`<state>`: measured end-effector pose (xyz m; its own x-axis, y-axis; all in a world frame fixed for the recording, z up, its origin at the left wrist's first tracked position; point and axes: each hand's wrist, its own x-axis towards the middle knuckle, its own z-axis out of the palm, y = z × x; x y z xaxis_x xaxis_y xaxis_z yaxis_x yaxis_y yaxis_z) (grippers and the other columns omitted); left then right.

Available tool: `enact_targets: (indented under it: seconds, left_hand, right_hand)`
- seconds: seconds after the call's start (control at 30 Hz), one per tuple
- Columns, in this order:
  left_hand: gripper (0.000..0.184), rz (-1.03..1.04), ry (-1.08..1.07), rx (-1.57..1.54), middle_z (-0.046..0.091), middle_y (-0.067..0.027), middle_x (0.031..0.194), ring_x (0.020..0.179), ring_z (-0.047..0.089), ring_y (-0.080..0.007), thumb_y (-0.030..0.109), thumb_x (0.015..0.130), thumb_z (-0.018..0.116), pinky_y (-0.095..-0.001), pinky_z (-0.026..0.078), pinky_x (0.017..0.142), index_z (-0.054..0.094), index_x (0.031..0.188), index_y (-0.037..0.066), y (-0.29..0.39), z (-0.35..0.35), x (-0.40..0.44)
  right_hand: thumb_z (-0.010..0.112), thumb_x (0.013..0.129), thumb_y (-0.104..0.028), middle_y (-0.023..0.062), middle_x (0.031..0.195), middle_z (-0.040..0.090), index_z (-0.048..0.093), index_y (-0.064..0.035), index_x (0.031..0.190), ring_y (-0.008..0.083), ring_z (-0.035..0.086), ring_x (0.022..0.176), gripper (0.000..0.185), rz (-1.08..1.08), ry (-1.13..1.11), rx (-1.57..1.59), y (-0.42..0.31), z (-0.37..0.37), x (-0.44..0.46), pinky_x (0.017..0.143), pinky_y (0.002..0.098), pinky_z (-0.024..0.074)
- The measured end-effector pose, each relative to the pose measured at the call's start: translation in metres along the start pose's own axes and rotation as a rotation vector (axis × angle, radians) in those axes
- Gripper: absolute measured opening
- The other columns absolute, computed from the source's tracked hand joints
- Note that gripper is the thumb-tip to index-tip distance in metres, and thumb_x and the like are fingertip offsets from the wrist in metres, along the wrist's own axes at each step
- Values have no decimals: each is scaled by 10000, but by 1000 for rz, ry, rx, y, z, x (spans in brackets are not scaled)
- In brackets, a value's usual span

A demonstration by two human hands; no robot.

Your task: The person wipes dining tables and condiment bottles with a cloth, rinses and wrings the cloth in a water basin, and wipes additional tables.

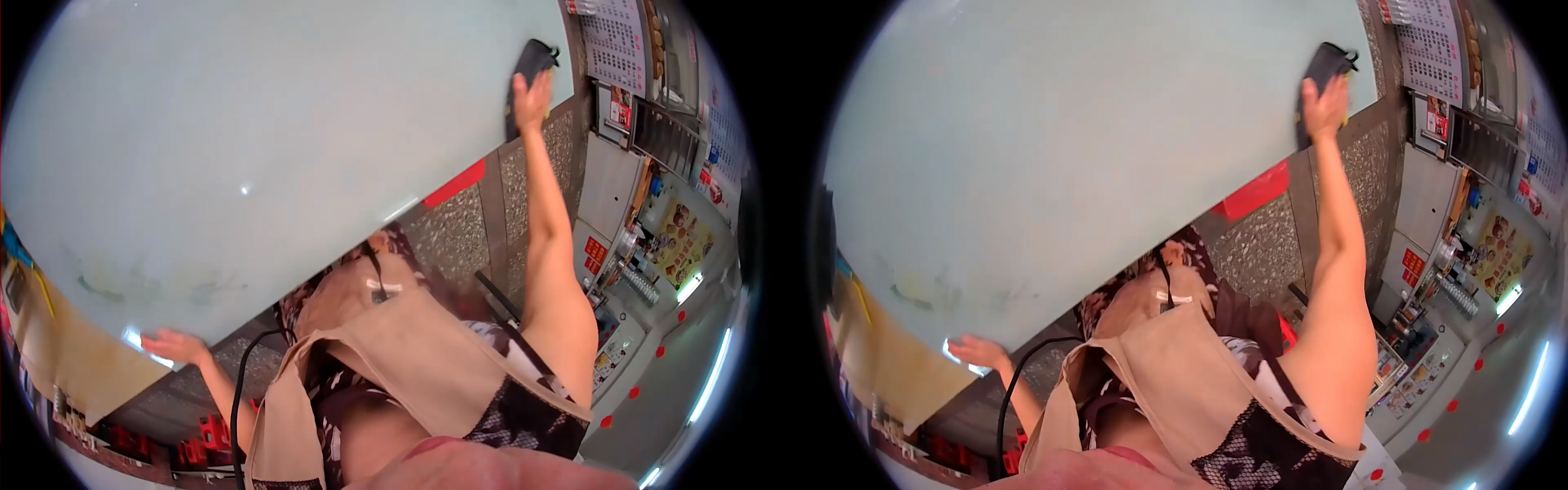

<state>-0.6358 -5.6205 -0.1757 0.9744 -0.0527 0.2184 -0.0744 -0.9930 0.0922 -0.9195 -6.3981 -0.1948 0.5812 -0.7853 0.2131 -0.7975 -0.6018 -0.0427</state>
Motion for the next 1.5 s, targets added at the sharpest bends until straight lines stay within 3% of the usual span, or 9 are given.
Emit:
enact_targets:
  seconds: [0.23,0.27,0.5,0.67,0.9,1.03,1.17,1.23,1.5]
  left_hand:
    - [542,-51,42,-50,337,-267,1380,1253,361,-405,354,974,367,-472,286,1041,339,1339,-45,9,-7,-10]
    - [563,-233,68,-459,328,-246,1391,1266,351,-379,379,978,342,-462,279,1048,320,1350,-42,19,-14,-8]
    - [520,-409,244,-901,257,-210,1441,1315,309,-310,273,966,422,-430,280,1059,295,1377,-19,17,-59,16]
    - [633,-197,-22,-70,183,-272,1469,1355,222,-386,424,956,392,-477,189,1088,264,1411,2,11,-3,45]
    - [684,-50,-41,219,213,-301,1445,1354,202,-407,423,969,336,-447,164,1118,219,1388,-105,-54,57,62]
    - [676,-126,-86,85,218,-303,1442,1349,206,-410,410,974,303,-448,154,1122,213,1381,-122,-26,37,71]
    - [681,-144,-94,62,212,-303,1445,1350,202,-412,415,974,287,-457,153,1119,212,1378,-128,-21,29,73]
    - [677,-101,-70,124,203,-296,1453,1354,201,-406,415,973,292,-460,158,1115,216,1381,-120,-31,40,68]
    - [691,-267,25,-154,186,-278,1469,1369,192,-384,441,974,278,-433,160,1115,201,1398,-98,2,29,62]
  right_hand:
    - [622,731,-461,179,1430,341,407,-64,1363,361,258,1356,777,-646,-352,395,-404,-87,-225,1104,506,194]
    - [630,732,-423,163,1429,349,412,-73,1359,348,257,1358,751,-769,-378,515,-459,-92,-258,1108,503,187]
    - [401,866,-409,109,1512,213,375,-83,1388,301,102,1414,616,-1435,-355,592,-710,-76,-371,1137,504,20]
    - [552,765,-239,142,1328,479,578,-34,1155,341,395,1268,441,-903,122,762,-624,-23,-169,1057,520,282]
    - [526,889,-307,109,1303,506,568,-66,1166,321,465,1197,370,-669,344,-194,-192,24,123,959,465,377]
    - [387,908,-493,125,1393,421,419,-148,1370,323,360,1298,577,352,63,11,63,42,147,1077,490,232]
    - [321,907,-570,210,1378,407,394,-2,1354,375,349,1292,727,648,-32,-182,53,39,135,1092,481,210]
    - [315,922,-548,318,1359,364,393,151,1277,391,329,1304,787,313,-5,41,-37,25,107,1109,439,204]
    - [554,803,-316,232,1365,407,449,40,1281,390,318,1314,605,-790,-172,554,-537,-52,-141,1105,494,207]
